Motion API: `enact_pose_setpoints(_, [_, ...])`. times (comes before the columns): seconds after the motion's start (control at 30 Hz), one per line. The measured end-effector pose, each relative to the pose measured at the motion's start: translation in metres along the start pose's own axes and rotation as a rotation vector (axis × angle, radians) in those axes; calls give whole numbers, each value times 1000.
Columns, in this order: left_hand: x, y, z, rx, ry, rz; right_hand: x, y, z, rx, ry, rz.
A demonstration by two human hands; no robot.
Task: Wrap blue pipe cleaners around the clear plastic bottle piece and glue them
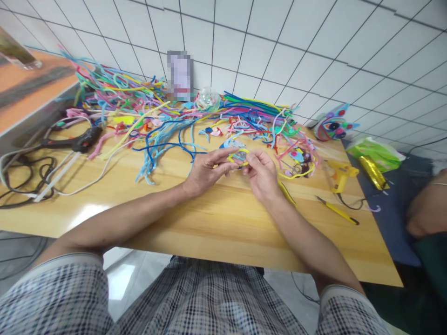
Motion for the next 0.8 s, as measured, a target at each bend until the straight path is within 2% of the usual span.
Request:
enact_pose_setpoints(0.13, [1, -1, -1, -69, 47, 24, 0, 0, 0, -40, 62, 68])
enact_pose_setpoints(0.23, [3, -2, 1, -44, 90, 61, 2, -1, -3, -50, 70, 66])
enact_pose_setpoints(0.37, [12, 4, 4, -55, 134, 175, 5, 0, -20, -22, 70, 43])
enact_pose_setpoints(0.5, [33, 27, -1, -66, 155, 356, -1, 5, -45, -47, 133, 12])
enact_pose_setpoints(0.6, [49, 53, -16, -22, 175, 495, -17, 13, -51, -132, 136, -31])
enact_pose_setpoints(0.67, [56, 68, -32, 26, 238, 499, -30, 19, -46, -219, 120, -57])
enact_pose_setpoints(0.73, [59, 78, -47, 174, 305, 452, -44, 27, -37, -308, 97, -79])
enact_pose_setpoints(0.8, [60, 82, -58, 317, 315, 395, -55, 34, -25, -370, 88, -101])
Point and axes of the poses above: each hand's wrist, its own x-axis towards the middle knuckle, its own y-axis out of the back of the hand, z = x × y, the point moved 2 cm from there along x, towards the middle knuckle, and after that the axes turned 5 degrees about z, right-handed, at the moved point
